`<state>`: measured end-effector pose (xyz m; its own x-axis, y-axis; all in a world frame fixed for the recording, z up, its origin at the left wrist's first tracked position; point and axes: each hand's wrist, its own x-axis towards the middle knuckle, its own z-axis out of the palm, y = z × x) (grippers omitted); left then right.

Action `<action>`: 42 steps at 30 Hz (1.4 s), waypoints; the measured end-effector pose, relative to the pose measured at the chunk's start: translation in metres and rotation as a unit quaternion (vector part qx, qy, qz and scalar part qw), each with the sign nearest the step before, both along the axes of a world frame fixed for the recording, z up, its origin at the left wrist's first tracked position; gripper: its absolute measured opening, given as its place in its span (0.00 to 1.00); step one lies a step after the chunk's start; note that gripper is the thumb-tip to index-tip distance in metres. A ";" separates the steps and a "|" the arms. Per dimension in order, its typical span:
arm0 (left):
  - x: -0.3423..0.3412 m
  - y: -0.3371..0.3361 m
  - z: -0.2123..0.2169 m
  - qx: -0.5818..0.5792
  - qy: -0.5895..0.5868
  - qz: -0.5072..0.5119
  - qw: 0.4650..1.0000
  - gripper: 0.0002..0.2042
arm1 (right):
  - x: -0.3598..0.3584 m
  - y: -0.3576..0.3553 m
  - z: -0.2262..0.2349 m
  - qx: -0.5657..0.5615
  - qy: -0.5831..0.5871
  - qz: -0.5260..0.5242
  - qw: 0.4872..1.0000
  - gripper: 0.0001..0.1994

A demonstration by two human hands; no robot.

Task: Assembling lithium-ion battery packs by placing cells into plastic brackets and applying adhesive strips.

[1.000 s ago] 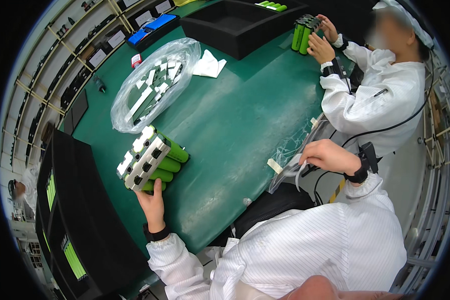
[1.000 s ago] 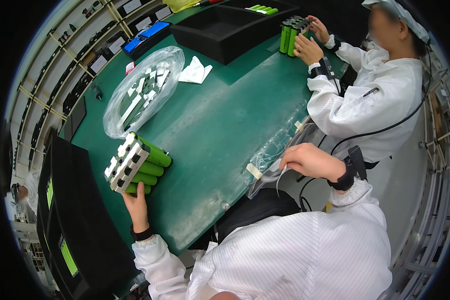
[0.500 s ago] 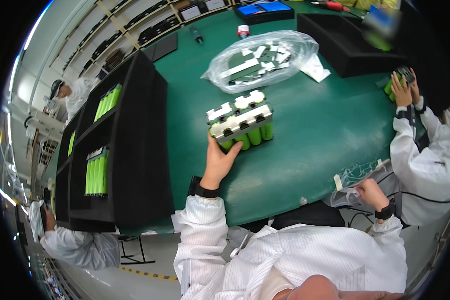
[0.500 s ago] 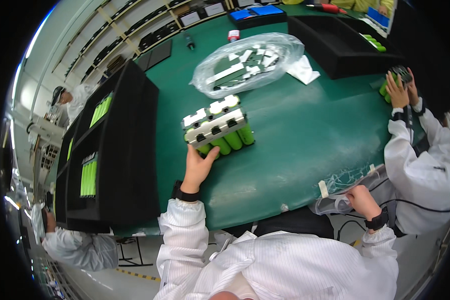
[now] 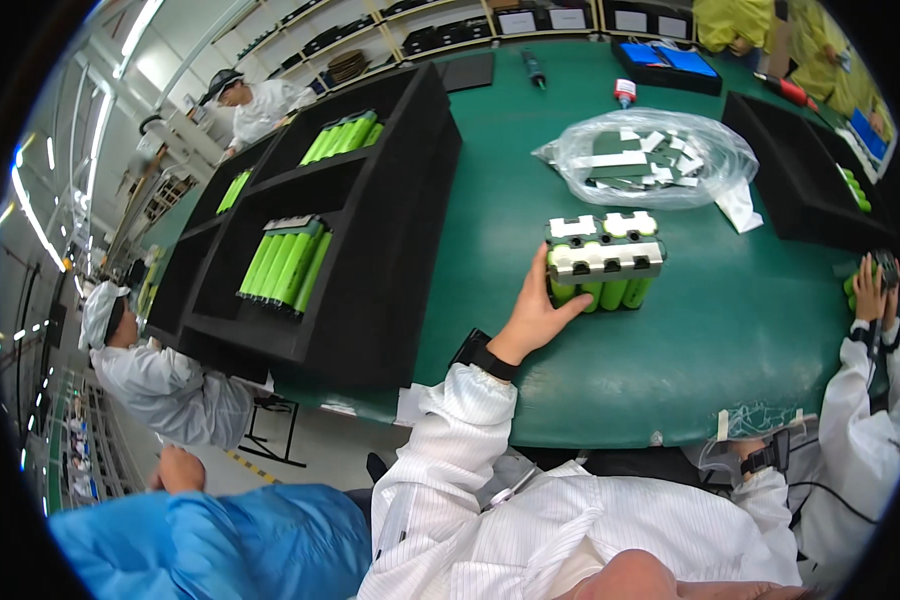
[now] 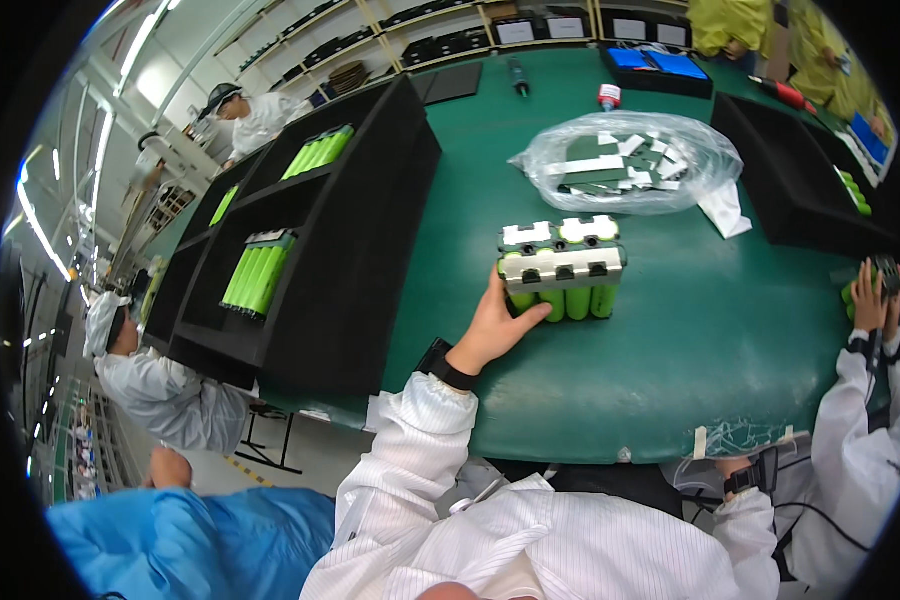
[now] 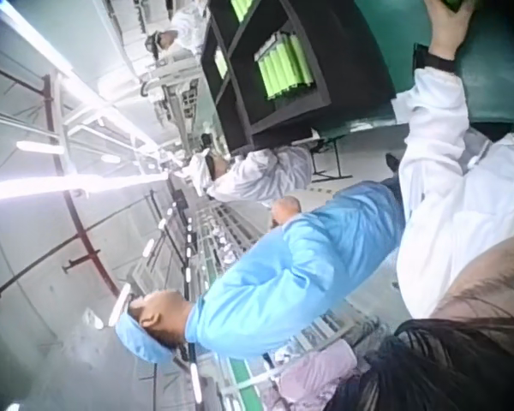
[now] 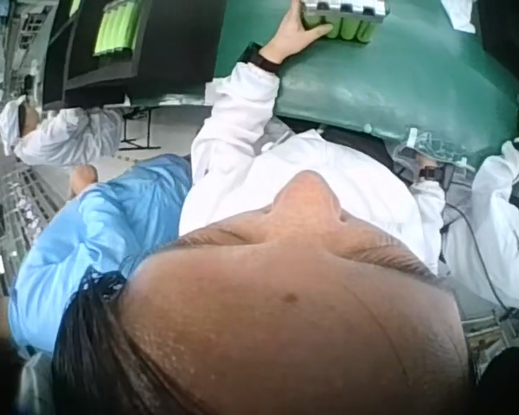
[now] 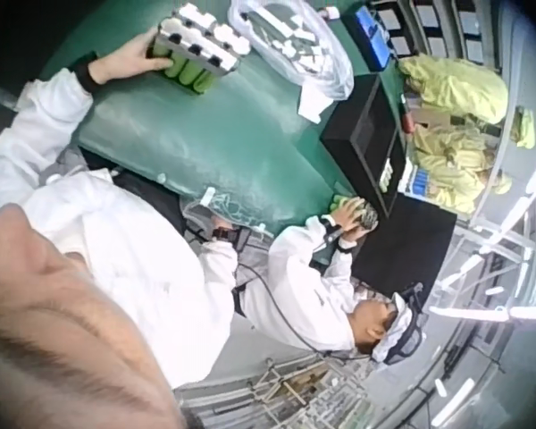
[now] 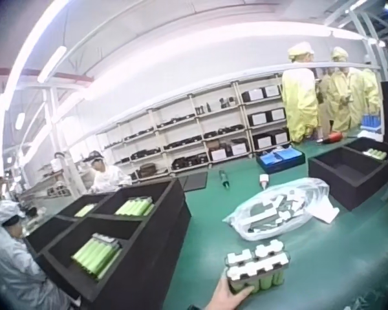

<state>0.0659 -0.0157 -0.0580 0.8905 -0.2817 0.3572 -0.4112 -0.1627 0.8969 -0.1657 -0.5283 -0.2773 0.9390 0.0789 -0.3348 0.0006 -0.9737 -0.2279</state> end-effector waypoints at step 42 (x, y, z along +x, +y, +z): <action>0.004 -0.004 0.149 0.393 -0.162 0.028 0.905 0.39 | 0.240 0.281 0.352 0.266 -0.326 0.285 0.861 0.41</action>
<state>0.0702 -0.0201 0.0905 0.7956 -0.5199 0.3108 -0.6032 -0.7269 0.3282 0.0745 -0.2473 0.0745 0.6715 0.5683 0.4755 0.7408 -0.5310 -0.4113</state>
